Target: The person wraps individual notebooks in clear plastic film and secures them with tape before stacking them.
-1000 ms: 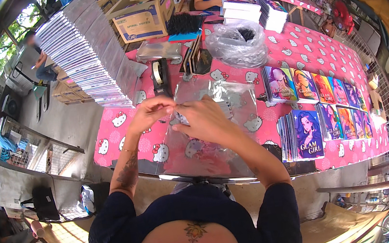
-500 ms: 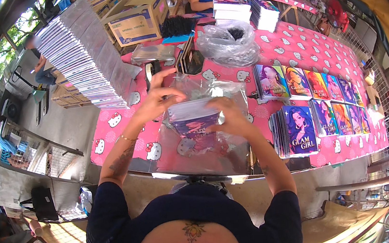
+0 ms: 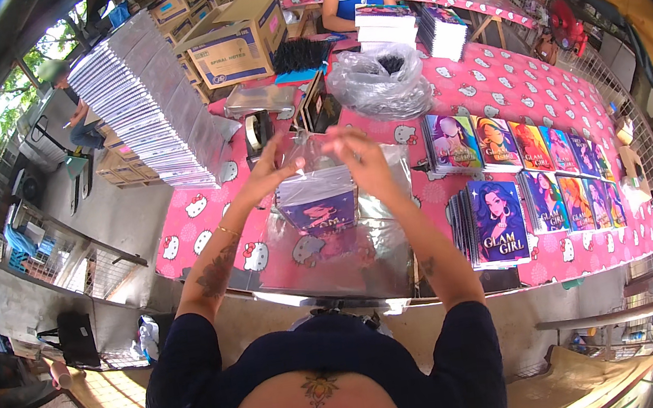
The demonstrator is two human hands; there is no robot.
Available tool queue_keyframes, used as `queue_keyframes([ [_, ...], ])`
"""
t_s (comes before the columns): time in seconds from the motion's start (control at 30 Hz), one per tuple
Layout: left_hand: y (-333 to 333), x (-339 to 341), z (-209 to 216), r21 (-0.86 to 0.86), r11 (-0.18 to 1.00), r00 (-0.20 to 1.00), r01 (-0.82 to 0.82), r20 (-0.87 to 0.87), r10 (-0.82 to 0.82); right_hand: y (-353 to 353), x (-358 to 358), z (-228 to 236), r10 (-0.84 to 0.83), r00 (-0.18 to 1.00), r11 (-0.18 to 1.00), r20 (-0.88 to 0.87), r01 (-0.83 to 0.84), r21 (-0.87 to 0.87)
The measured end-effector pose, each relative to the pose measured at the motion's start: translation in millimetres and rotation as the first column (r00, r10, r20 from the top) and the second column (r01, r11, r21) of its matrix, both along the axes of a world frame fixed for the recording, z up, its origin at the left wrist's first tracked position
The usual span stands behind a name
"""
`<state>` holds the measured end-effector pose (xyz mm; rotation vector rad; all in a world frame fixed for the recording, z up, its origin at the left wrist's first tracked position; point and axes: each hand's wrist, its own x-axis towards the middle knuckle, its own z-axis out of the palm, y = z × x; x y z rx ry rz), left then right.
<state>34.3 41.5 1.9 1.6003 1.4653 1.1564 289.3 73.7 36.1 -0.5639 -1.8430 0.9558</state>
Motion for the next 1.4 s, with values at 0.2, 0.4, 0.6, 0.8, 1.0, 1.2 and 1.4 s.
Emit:
queue_keyframes([
  [0.2,-6.5,-7.1,0.1,-0.083,0.913,0.844,0.399,0.421,-0.331,46.2,-14.3,-24.6,0.35,0.926,0.864,0.143,-0.26,-0.431],
  [0.4,-41.7,-11.8,31.2,-0.182,0.937,0.919,0.297,-0.211,-0.333,11.5,8.3,5.3,0.386,0.852,0.92,0.353,-0.383,-0.08],
  [0.6,-59.1,4.8,22.9,0.128,0.979,0.986,0.157,0.032,-0.162,-13.1,9.0,-5.2,0.042,0.787,0.937,0.615,-0.245,0.25],
  [0.8,-11.2,-11.6,7.5,0.098,0.964,0.965,0.247,0.064,-0.254,37.9,-7.6,-12.3,0.359,0.915,0.87,0.185,-0.257,-0.421],
  [1.0,-21.8,-9.6,34.8,0.065,0.942,0.936,0.328,0.115,-0.334,37.9,-7.2,-0.2,0.474,0.806,0.88,0.354,-0.436,-0.186],
  [1.2,-69.4,2.6,37.0,0.161,0.885,0.769,0.438,-0.577,-0.275,-16.3,12.2,-11.6,-0.04,0.849,0.9,0.527,-0.198,0.389],
  [1.4,-67.3,3.9,20.1,0.305,0.88,0.804,0.365,-0.58,-0.132,-25.2,-2.0,-7.3,-0.062,0.891,0.919,0.449,-0.124,0.373],
])
